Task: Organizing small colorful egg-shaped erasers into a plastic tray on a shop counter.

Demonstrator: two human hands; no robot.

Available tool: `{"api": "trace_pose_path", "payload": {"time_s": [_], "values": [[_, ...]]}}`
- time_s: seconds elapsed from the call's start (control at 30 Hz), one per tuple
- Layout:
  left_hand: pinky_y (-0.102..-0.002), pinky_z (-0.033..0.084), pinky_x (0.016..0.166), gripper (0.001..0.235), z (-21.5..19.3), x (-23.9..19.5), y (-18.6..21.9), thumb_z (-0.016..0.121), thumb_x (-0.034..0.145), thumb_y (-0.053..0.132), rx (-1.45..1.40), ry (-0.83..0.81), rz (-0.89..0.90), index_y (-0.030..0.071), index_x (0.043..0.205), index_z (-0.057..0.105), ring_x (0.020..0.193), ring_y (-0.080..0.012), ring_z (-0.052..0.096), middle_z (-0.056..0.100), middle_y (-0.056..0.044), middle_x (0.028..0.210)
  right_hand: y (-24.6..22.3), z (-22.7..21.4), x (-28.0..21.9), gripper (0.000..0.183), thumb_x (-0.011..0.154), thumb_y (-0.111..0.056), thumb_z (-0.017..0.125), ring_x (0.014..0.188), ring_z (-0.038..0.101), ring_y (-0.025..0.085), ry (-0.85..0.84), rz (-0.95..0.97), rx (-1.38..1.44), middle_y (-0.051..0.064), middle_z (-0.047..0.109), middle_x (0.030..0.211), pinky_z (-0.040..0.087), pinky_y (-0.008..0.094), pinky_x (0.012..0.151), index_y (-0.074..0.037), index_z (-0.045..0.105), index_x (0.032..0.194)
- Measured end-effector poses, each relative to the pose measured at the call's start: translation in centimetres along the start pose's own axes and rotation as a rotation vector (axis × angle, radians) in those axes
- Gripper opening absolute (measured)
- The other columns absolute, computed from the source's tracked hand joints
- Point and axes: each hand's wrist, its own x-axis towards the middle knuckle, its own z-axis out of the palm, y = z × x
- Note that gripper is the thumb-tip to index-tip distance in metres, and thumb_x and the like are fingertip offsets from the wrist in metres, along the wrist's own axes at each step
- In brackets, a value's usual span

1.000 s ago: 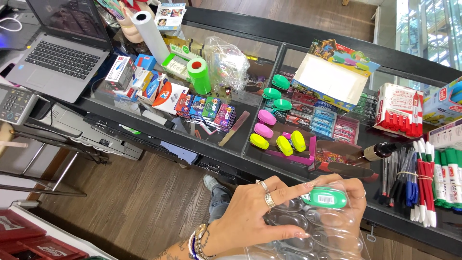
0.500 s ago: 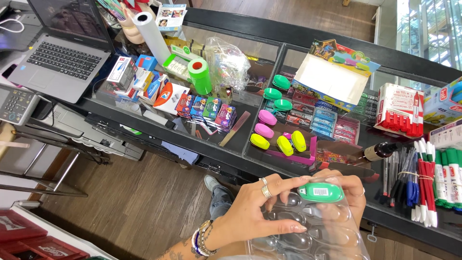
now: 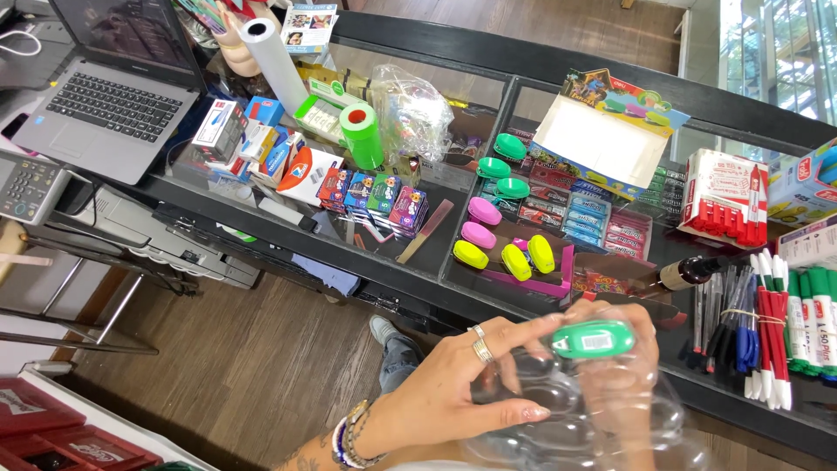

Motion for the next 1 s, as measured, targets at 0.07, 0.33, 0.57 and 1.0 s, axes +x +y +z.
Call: {"api": "trace_pose_path", "payload": {"time_s": [0.07, 0.33, 0.57, 1.0], "values": [[-0.025, 0.058, 0.074, 0.075, -0.4, 0.3, 1.1, 0.071, 0.102, 0.023, -0.309, -0.058, -0.079, 0.012, 0.167, 0.037, 0.092, -0.0134, 0.073, 0.068, -0.014, 0.140, 0.1, 0.4, 0.7, 0.055, 0.091, -0.031, 0.097, 0.104, 0.064, 0.032, -0.016, 0.085, 0.264, 0.016, 0.073, 0.113, 0.060, 0.037, 0.074, -0.013, 0.066, 0.133], [-0.016, 0.053, 0.062, 0.060, 0.4, -0.1, 0.9, 0.073, 0.104, 0.019, -0.379, -0.031, -0.078, 0.014, 0.160, 0.052, 0.084, -0.0065, 0.066, 0.061, -0.008, 0.136, 0.3, 2.1, 1.4, 0.024, 0.103, -0.024, 0.073, 0.080, 0.055, 0.028, 0.130, 0.233, 0.488, 0.017, 0.074, 0.094, 0.045, 0.038, 0.052, -0.017, 0.072, 0.125], [-0.019, 0.056, 0.068, 0.053, 0.6, -0.5, 0.7, 0.073, 0.106, 0.016, -0.286, 0.007, -0.019, 0.020, 0.157, 0.056, 0.085, -0.0078, 0.060, 0.066, -0.009, 0.137, 2.6, -0.1, 1.2, 0.035, 0.116, -0.026, 0.060, 0.089, 0.055, 0.026, -0.188, 0.020, 0.504, 0.010, 0.071, 0.113, 0.043, 0.041, 0.075, -0.027, 0.067, 0.150], [-0.022, 0.058, 0.068, 0.044, 2.5, -1.2, -1.2, 0.071, 0.108, 0.012, -0.266, 0.104, 0.114, 0.011, 0.150, 0.058, 0.089, -0.0147, 0.075, 0.069, -0.017, 0.135, 0.0, 3.2, 2.3, 0.034, 0.114, -0.026, 0.057, 0.083, 0.053, 0.024, -0.192, 0.006, 0.518, 0.004, 0.063, 0.098, 0.041, 0.037, 0.069, -0.033, 0.072, 0.144]]}}
